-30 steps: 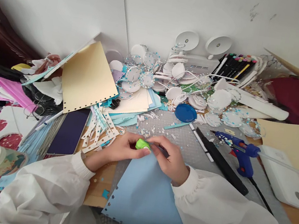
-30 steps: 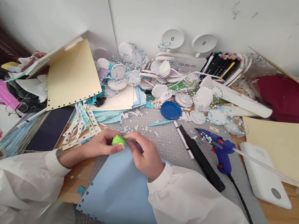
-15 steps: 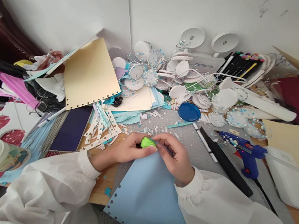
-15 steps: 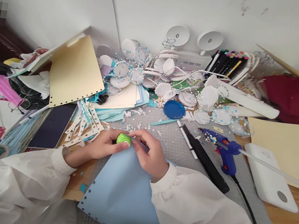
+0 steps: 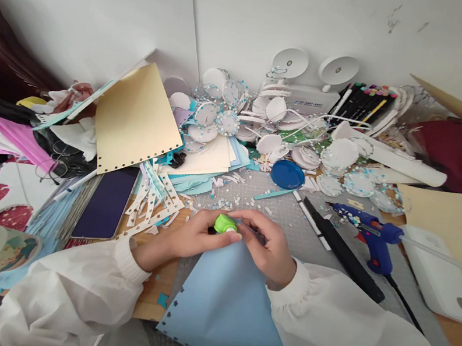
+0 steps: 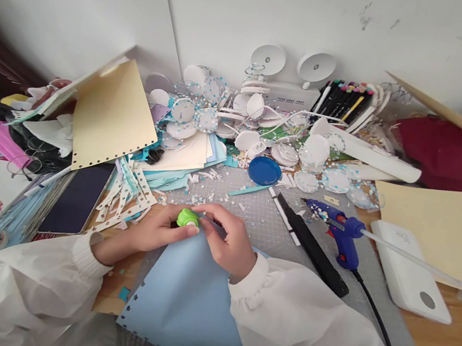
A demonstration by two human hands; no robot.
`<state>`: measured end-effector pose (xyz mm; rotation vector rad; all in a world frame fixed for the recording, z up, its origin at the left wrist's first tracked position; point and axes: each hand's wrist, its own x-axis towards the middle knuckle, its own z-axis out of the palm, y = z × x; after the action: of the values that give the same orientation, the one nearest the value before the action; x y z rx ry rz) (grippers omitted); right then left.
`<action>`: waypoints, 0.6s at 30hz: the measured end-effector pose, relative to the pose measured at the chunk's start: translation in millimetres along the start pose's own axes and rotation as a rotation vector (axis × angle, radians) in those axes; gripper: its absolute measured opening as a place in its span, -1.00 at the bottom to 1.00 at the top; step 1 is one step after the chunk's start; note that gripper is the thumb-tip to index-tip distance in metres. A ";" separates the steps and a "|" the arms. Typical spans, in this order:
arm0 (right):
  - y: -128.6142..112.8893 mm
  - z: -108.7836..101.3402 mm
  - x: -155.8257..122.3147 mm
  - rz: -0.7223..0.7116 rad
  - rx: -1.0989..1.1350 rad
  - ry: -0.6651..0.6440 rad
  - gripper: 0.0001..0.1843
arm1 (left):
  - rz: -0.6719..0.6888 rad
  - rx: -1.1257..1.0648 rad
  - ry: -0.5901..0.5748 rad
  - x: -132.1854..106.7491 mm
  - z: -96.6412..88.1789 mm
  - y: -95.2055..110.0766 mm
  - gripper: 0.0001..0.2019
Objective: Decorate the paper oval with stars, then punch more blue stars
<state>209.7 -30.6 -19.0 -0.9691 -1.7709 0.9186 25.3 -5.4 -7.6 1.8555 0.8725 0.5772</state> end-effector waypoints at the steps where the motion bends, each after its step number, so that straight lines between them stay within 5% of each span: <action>1: -0.3 -0.3 0.1 -0.004 -0.003 0.000 -0.78 | -0.002 0.029 0.004 -0.5 -0.6 -2.7 -0.63; 5: -0.6 -0.6 0.7 -0.001 -0.012 -0.017 -0.77 | -0.004 0.155 0.013 -2.7 -3.8 -13.5 -0.61; 18: 0.2 -0.3 2.0 -0.083 0.014 -0.051 -0.71 | 0.051 -0.072 -0.024 0.9 -0.5 -8.4 -0.59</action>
<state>209.4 -28.7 -18.4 -0.8634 -1.8314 0.9088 22.9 -2.1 -15.0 1.8199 0.7807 0.6097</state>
